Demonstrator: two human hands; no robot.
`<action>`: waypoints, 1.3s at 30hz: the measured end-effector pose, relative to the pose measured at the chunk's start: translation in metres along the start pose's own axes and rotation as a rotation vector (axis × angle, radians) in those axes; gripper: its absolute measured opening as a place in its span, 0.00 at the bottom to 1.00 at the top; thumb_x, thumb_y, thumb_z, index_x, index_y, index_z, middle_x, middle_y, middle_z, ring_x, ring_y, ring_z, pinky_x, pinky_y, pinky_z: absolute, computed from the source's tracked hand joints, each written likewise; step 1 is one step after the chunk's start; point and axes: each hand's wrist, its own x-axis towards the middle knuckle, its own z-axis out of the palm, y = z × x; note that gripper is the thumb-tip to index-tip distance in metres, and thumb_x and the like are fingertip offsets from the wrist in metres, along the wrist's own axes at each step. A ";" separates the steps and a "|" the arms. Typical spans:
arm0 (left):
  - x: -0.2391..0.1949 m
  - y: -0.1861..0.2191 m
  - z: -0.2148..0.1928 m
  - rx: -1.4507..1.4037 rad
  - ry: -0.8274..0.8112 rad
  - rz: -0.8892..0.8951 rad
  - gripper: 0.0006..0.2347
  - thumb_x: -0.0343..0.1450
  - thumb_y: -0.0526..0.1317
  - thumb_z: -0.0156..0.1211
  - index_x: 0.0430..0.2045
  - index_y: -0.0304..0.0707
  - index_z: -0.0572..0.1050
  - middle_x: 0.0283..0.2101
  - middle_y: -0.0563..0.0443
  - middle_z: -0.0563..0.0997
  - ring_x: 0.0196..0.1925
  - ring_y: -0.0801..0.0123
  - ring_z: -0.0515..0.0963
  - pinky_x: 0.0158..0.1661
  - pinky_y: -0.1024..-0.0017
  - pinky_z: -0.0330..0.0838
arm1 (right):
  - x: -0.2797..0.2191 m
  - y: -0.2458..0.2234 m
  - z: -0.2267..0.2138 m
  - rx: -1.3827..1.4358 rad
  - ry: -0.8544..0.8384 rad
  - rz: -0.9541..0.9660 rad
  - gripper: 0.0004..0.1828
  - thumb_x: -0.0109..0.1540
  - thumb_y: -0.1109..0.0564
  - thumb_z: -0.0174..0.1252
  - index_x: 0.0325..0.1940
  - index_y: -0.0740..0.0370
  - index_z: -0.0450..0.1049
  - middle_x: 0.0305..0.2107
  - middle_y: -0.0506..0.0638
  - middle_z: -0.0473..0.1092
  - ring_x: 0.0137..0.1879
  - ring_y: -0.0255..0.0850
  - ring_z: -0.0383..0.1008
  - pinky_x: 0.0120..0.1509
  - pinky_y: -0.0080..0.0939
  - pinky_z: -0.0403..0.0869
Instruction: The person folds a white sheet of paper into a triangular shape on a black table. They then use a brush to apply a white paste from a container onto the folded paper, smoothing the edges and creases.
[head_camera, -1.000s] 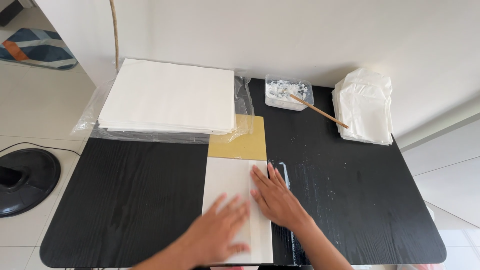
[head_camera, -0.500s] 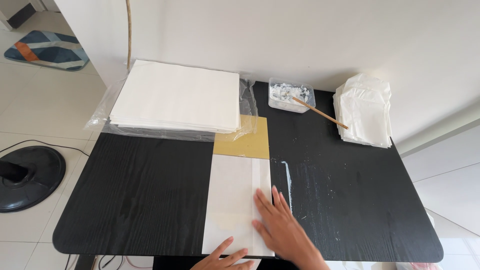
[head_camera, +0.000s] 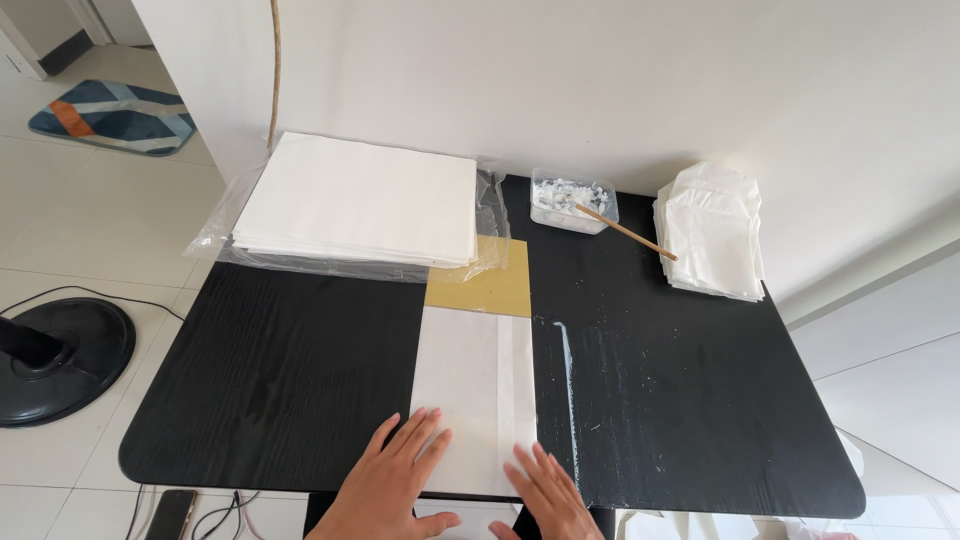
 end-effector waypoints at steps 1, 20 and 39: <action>0.002 0.004 -0.006 0.003 0.001 -0.002 0.43 0.73 0.73 0.55 0.70 0.34 0.56 0.76 0.34 0.48 0.77 0.50 0.46 0.67 0.47 0.38 | 0.010 -0.005 -0.007 0.001 0.001 -0.003 0.42 0.65 0.35 0.64 0.76 0.54 0.59 0.75 0.51 0.53 0.81 0.51 0.46 0.78 0.58 0.52; -0.008 0.029 -0.009 -0.037 0.112 -0.121 0.32 0.77 0.62 0.49 0.66 0.32 0.62 0.72 0.39 0.62 0.74 0.53 0.59 0.65 0.50 0.51 | 0.015 -0.025 0.001 0.003 -0.061 0.211 0.42 0.64 0.43 0.57 0.78 0.53 0.51 0.77 0.48 0.48 0.83 0.54 0.36 0.80 0.57 0.45; -0.003 0.037 -0.059 -0.499 0.051 -0.315 0.22 0.74 0.32 0.39 0.67 0.36 0.63 0.68 0.47 0.72 0.72 0.63 0.66 0.63 0.63 0.57 | 0.029 -0.008 0.022 0.028 0.220 0.152 0.45 0.43 0.74 0.56 0.67 0.59 0.67 0.64 0.50 0.69 0.73 0.47 0.64 0.76 0.53 0.61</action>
